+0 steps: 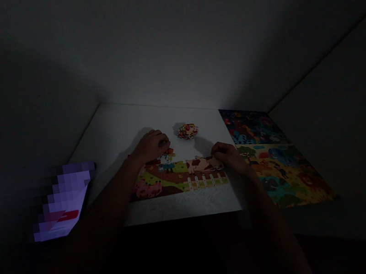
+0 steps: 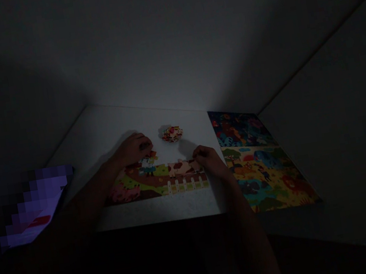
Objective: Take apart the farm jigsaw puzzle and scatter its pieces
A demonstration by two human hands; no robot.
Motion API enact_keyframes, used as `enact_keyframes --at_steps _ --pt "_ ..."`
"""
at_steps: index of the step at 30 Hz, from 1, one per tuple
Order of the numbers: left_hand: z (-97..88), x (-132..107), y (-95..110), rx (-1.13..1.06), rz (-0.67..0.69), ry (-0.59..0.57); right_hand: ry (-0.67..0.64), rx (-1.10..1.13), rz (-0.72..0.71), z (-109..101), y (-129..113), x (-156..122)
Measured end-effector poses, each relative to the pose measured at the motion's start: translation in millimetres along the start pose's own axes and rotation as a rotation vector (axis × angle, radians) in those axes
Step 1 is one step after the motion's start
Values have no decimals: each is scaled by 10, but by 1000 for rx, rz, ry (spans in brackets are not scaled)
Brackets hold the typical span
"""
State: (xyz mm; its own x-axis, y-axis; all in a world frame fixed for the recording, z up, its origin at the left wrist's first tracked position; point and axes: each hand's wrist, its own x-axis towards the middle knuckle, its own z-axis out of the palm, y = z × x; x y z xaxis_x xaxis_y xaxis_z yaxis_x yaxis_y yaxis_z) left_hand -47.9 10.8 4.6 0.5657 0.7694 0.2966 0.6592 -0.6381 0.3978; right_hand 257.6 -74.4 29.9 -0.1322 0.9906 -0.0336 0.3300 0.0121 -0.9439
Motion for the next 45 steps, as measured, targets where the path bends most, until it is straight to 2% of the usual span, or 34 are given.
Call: enact_keyframes --at_steps 4,9,12,16,19,21,27,30,32,35,40,45 --pt "18 5 -4 -9 14 -7 -4 6 61 -28 31 11" --pt "42 2 -20 -12 14 -4 202 -64 37 -36 78 64" --pt "49 3 -27 -8 13 4 244 -50 16 -19 77 73" --pt "40 5 -24 -32 7 -3 113 -10 51 -13 37 42" --pt "29 3 -19 -49 4 -6 6 -6 26 -23 9 15" --pt "26 1 -14 -50 1 -1 -11 -2 11 -23 0 4" --pt "27 4 4 -3 -11 17 180 -6 -27 24 -35 -23" --pt "31 10 3 24 -21 26 235 35 -58 27 -39 -11" --pt "35 12 -1 25 -23 20 257 54 -22 25 -19 12" --pt "40 9 -9 18 -28 13 218 111 44 59 22 44" --pt "13 -2 44 15 6 31 7 175 81 257 -4 81" --pt "-8 -6 208 -71 76 -47 -131 105 4 427 -213 254"
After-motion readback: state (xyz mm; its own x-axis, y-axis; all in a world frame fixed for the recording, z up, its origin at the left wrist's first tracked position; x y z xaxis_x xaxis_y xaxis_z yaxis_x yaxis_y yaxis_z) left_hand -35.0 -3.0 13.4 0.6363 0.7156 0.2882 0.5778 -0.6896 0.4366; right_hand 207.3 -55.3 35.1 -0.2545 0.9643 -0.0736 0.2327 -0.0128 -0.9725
